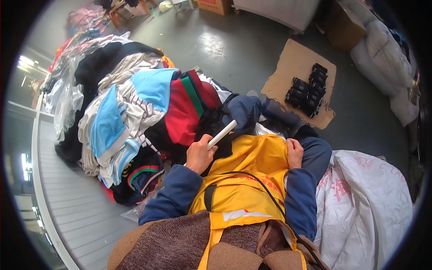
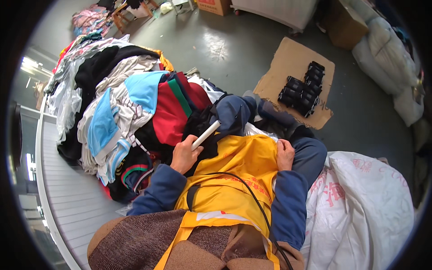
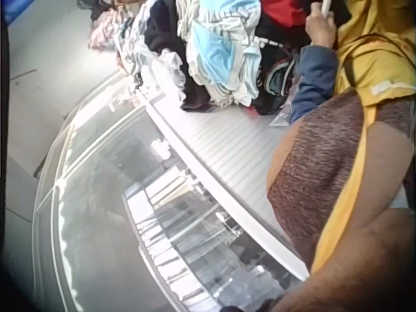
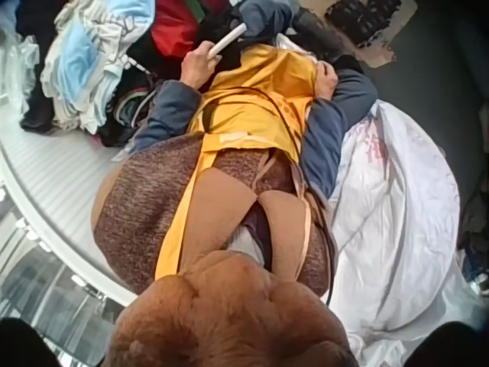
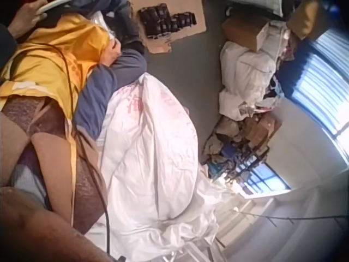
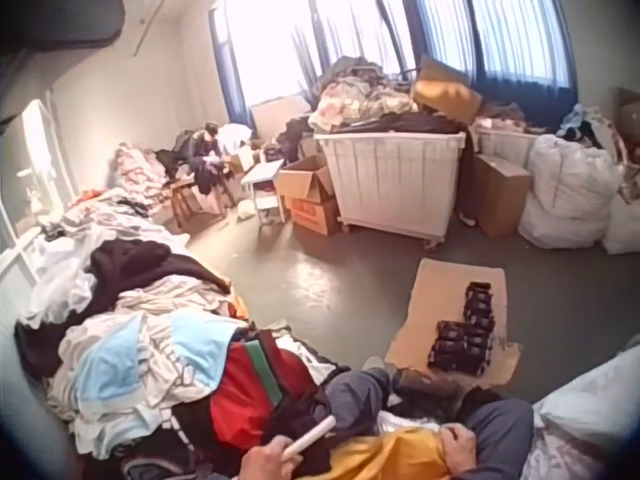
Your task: Assembling black plastic components onto a white pipe while sitting on the floor in a storage area.
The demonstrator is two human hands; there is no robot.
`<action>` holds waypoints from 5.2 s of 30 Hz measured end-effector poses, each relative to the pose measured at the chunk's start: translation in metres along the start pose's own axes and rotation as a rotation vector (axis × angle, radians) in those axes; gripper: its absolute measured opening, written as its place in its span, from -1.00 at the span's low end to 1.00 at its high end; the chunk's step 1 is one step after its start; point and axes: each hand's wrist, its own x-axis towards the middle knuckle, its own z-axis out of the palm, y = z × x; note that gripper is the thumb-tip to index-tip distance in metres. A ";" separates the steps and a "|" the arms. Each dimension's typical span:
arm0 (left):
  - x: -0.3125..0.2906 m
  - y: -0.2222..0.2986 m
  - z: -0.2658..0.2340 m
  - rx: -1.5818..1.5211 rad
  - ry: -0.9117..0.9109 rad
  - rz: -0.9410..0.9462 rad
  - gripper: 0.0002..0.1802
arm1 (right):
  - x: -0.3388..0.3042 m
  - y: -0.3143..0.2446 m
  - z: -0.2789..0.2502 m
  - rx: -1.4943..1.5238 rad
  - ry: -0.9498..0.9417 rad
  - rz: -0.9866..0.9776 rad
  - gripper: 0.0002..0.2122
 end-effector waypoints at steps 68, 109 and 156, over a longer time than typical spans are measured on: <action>-0.023 0.125 0.036 -0.966 -0.699 0.004 -0.87 | -0.113 -0.137 -0.033 0.821 -0.236 0.199 -0.78; -0.021 0.106 0.038 -0.994 -0.445 -0.098 -0.82 | -0.117 -0.119 -0.009 1.277 -0.175 0.543 -0.82; -0.030 0.108 0.033 -0.459 -0.602 0.302 -0.90 | -0.107 -0.102 -0.026 1.498 -0.138 0.589 -0.69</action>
